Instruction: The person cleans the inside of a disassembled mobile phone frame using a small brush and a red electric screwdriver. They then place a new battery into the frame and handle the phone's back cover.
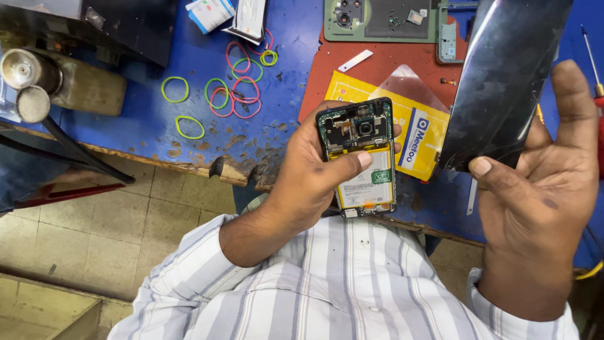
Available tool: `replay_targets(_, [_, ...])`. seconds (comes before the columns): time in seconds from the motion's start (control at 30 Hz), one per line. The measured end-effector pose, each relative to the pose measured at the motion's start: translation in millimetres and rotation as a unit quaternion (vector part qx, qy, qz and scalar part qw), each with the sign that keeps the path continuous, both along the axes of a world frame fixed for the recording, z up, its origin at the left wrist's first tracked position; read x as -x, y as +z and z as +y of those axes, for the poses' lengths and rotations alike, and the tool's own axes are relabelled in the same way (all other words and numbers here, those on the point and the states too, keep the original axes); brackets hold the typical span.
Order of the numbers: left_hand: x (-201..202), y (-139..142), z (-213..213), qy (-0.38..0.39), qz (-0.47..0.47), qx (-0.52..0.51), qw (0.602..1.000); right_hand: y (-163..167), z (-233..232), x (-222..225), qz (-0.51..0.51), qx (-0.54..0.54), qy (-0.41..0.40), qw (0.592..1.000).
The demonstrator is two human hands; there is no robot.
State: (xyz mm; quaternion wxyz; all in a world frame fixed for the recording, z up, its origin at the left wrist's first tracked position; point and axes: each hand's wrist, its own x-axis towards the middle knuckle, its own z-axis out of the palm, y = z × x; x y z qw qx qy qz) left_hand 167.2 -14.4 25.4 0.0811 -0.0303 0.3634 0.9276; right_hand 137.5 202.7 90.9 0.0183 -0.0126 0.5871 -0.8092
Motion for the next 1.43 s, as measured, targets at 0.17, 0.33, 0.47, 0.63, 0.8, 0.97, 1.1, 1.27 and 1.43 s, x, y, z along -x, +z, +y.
replay_targets(0.17, [0,1,4,0.024,-0.020,0.054,0.998,-1,-1,-1,0.005,0.005,0.020,1.000])
replay_targets(0.33, [-2,0,8,0.038,-0.039,0.046,0.997,-4,-2,-2,0.007,-0.003,0.007,1.000])
replay_targets(0.47, [-1,0,7,0.044,-0.071,0.027,0.996,-5,-3,-2,0.017,0.000,0.014,1.000])
replay_targets(0.63, [-1,3,4,0.046,-0.068,0.037,0.996,-7,-5,-5,0.037,-0.006,0.024,0.999])
replay_targets(0.8, [-4,3,2,0.058,-0.052,0.048,0.996,-20,4,-13,0.010,-0.040,0.001,0.999])
replay_targets(0.97, [2,8,-3,0.097,-0.032,0.021,0.995,-28,4,-20,0.054,-0.199,0.006,0.978])
replay_targets(1.1, [10,18,-10,0.100,-0.023,-0.039,0.994,-26,-12,-24,0.027,-0.134,0.047,0.990])
replay_targets(1.27, [14,18,-11,0.109,0.000,-0.055,0.993,-33,-24,-23,0.025,-0.080,0.097,0.992])
replay_targets(1.43, [14,0,-11,0.109,0.022,-0.055,0.992,-47,-20,-26,0.019,-0.027,0.131,0.991])
